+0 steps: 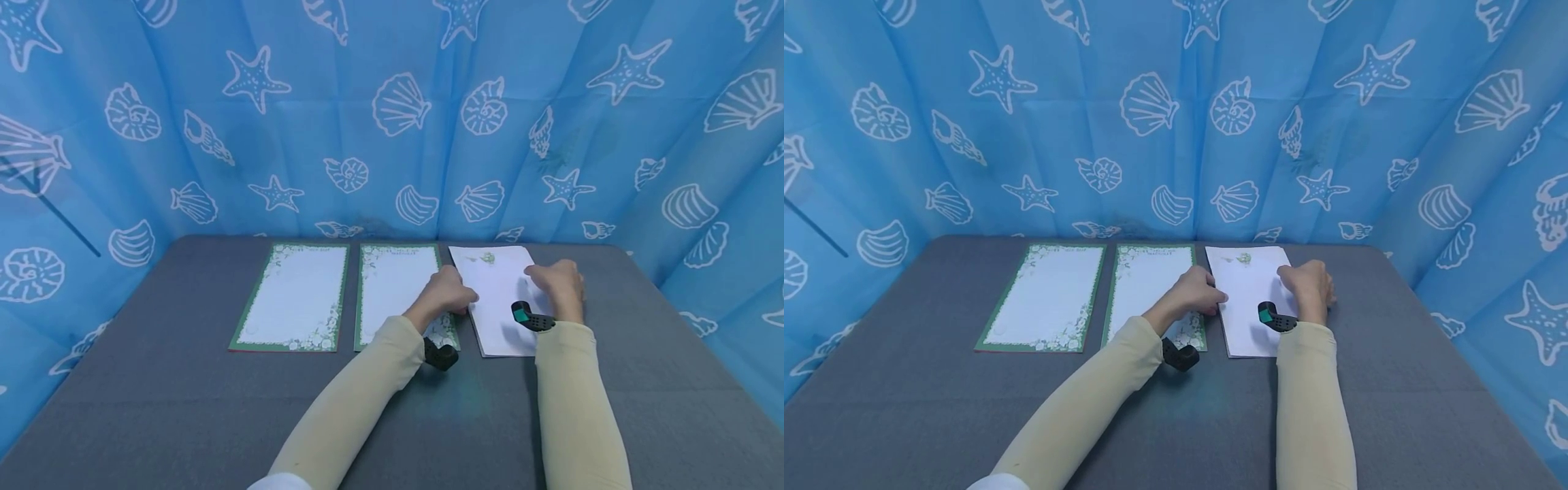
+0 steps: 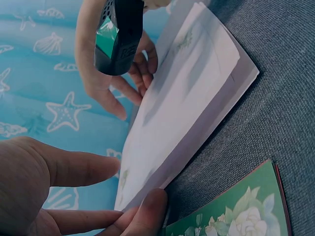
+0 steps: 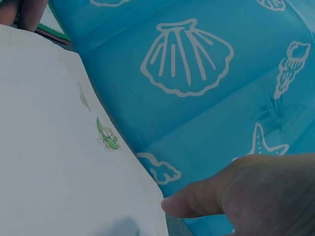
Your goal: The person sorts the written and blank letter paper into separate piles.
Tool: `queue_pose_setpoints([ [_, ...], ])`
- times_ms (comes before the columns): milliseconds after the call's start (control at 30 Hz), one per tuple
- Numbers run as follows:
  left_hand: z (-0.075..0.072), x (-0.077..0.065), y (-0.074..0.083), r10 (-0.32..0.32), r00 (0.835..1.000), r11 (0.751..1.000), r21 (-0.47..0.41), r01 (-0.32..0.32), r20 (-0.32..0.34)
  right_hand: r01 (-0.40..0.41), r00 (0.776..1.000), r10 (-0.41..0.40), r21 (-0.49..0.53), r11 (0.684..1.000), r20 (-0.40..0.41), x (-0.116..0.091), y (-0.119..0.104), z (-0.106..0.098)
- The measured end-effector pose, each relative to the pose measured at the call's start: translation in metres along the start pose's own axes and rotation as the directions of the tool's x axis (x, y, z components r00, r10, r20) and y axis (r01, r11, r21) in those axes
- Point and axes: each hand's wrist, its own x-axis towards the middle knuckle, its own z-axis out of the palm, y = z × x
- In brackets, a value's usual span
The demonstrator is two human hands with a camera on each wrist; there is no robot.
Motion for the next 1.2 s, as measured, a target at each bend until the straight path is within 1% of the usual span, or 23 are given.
queue_pose_setpoints([
  [200, 0.003, 0.002, 0.001, -0.014, 1.0, 1.0, -0.004, 0.014, -0.001, -0.007, 1.0, 0.007, 0.008, 1.0, -0.004, -0.001, 0.001, 0.0],
  [433, 0.005, 0.001, 0.002, 0.008, 1.0, 1.0, -0.013, -0.008, -0.009, -0.018, 1.0, 0.018, 0.006, 1.0, -0.021, -0.002, 0.002, 0.0],
  [567, 0.005, 0.002, 0.003, 0.025, 1.0, 0.998, 0.05, -0.024, -0.015, -0.015, 1.0, 0.016, 0.011, 1.0, -0.025, -0.002, 0.003, 0.0],
  [700, 0.006, 0.0, 0.006, 0.06, 0.998, 0.99, 0.128, -0.057, -0.019, -0.014, 0.999, 0.015, 0.025, 1.0, -0.03, -0.002, 0.004, 0.0],
  [933, 0.008, -0.003, 0.009, 0.072, 0.996, 0.986, 0.156, -0.065, -0.042, -0.02, 0.999, 0.021, 0.042, 0.999, -0.033, 0.0, 0.005, -0.001],
  [1200, 0.009, -0.01, 0.012, 0.07, 0.996, 0.987, 0.149, -0.06, -0.062, -0.018, 0.999, 0.019, 0.037, 0.999, -0.034, 0.002, 0.004, 0.001],
])
